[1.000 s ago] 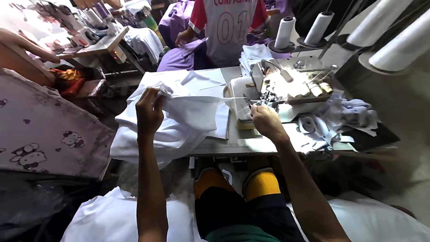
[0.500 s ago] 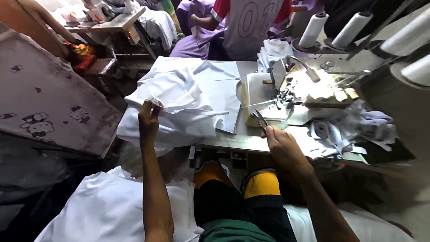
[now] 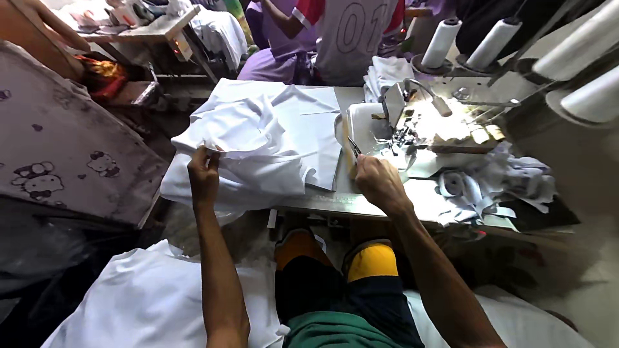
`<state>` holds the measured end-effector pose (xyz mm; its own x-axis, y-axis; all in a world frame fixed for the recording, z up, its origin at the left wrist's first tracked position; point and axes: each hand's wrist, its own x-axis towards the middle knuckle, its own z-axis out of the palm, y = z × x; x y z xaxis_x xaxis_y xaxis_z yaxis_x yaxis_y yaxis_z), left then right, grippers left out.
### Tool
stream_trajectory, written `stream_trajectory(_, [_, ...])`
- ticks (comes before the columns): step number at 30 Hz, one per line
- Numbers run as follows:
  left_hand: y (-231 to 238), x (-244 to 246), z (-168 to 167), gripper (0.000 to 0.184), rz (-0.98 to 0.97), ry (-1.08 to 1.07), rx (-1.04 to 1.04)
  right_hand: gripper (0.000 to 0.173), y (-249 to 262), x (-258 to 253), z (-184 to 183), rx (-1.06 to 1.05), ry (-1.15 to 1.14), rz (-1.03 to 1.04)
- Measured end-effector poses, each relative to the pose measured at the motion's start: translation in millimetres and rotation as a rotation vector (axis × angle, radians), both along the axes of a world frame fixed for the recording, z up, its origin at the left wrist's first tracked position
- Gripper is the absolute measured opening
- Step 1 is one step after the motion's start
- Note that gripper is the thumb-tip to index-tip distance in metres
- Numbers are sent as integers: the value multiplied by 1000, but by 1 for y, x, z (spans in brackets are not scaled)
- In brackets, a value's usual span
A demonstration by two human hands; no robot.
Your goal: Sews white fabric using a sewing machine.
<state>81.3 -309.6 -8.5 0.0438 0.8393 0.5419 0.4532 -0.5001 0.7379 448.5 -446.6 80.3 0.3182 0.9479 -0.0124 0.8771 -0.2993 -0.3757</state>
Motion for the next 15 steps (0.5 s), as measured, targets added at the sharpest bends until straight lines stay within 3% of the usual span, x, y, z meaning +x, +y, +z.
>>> stream_trajectory(4, [5,-4,7,25,56,24,-31,47,-24,1,-6,68,-124,41])
stream_trajectory(9, [-29,-21,-2,53,382,-43,-487,43,-58,4,-71,45,-412,50])
stream_trajectory(12, [-68,15,9,70,478,-173,-566,42,-55,13,-108,-22,-430,45])
stream_trajectory(15, [-72,58,22,82,452,-89,-701,56,-49,14,-92,-132,-466,60])
